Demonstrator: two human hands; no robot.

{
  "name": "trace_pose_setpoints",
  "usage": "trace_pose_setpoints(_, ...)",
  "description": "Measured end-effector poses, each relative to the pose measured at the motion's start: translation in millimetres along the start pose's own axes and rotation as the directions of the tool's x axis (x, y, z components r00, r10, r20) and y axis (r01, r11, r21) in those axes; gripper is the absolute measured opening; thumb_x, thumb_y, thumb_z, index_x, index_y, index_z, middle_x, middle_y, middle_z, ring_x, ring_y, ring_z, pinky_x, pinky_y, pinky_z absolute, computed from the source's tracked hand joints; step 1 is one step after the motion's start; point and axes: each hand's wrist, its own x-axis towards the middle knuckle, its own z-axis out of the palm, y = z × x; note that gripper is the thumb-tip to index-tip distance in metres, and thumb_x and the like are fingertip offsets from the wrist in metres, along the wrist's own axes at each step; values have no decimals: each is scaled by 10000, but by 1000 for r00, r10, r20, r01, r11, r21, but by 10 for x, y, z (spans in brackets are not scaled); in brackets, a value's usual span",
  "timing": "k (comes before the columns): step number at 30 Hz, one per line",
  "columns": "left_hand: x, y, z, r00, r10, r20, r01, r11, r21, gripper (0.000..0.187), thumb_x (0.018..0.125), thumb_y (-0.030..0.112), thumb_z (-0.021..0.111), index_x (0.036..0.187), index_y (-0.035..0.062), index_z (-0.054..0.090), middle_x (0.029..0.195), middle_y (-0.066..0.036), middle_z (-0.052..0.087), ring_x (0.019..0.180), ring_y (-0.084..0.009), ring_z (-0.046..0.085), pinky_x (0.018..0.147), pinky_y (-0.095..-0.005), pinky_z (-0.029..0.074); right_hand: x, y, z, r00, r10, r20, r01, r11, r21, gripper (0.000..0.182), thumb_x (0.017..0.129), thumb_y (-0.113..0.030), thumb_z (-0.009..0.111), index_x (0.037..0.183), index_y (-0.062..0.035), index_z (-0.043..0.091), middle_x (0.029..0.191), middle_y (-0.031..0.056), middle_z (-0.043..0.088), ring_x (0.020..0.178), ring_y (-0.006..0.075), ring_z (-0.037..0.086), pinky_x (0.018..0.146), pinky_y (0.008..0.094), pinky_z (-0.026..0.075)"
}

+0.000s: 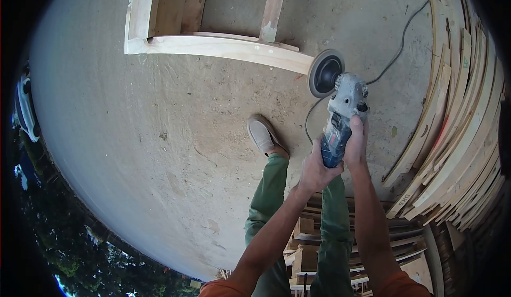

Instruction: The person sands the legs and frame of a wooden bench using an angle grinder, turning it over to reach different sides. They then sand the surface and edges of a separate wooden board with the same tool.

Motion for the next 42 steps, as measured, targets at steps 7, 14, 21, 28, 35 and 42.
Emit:
trace_pose_setpoints(7, -29, -60, 112, 998, 67, 16, -68, 998, 12, 897, 738, 232, 820, 1465, 33, 333, 1162, -267, 653, 1063, -418, 675, 906, -467, 531, -47, -18, 26, 984, -62, -168, 55, 997, -48, 649, 934, -531, 566, 1277, 20, 560, 949, 119, 660, 746, 211, 669, 663, 348, 561)
trace_pose_setpoints(14, 78, -182, 108, 997, -8, 80, 7, 1000, 15, 888, 746, 235, 806, 1467, 28, 330, 1125, -272, 665, 1050, -444, 673, 896, -484, 532, 12, 236, -101, 987, -41, -153, 35, 999, -40, 630, 964, -531, 514, 1276, 15, 554, 896, 126, 656, 710, 221, 666, 644, 352, 563)
trace_pose_setpoints(21, -307, 72, 384, 992, 59, 107, -58, 998, -8, 906, 752, 252, 799, 1475, 11, 309, 1118, -307, 647, 1053, -485, 652, 890, -514, 520, -347, -305, -475, 995, 93, -23, -91, 990, 106, 570, 969, -417, 578, 1339, 13, 523, 1144, 123, 638, 943, 214, 660, 797, 355, 558)
trace_pose_setpoints(28, -1022, 790, 812, 992, 58, 114, -57, 998, -9, 896, 775, 253, 808, 1474, 1, 307, 1169, -317, 634, 1083, -484, 643, 901, -500, 521, -900, -1004, -923, 982, 71, -175, -67, 997, 32, 635, 963, -425, 609, 1401, 17, 479, 1245, 119, 604, 1086, 215, 614, 940, 361, 512)
trace_pose_setpoints(35, -1981, 1989, 1357, 982, -58, 181, 42, 995, 89, 868, 767, 299, 798, 1456, 14, 352, 1144, -284, 653, 1082, -446, 662, 920, -483, 522, -1525, -2261, -1471, 973, -45, -225, 20, 993, -115, 429, 1024, -298, 565, 1344, -13, 534, 1108, 68, 638, 910, 153, 643, 770, 306, 547)
trace_pose_setpoints(42, -2260, 2570, 1603, 984, 41, 173, -79, 972, 222, 849, 757, 315, 790, 1431, 10, 374, 1100, -270, 661, 1030, -427, 674, 889, -472, 524, -1629, -2945, -1744, 960, 118, -254, -85, 987, 136, 486, 1016, -312, 639, 1390, -32, 508, 1126, 58, 642, 921, 149, 645, 780, 319, 560)
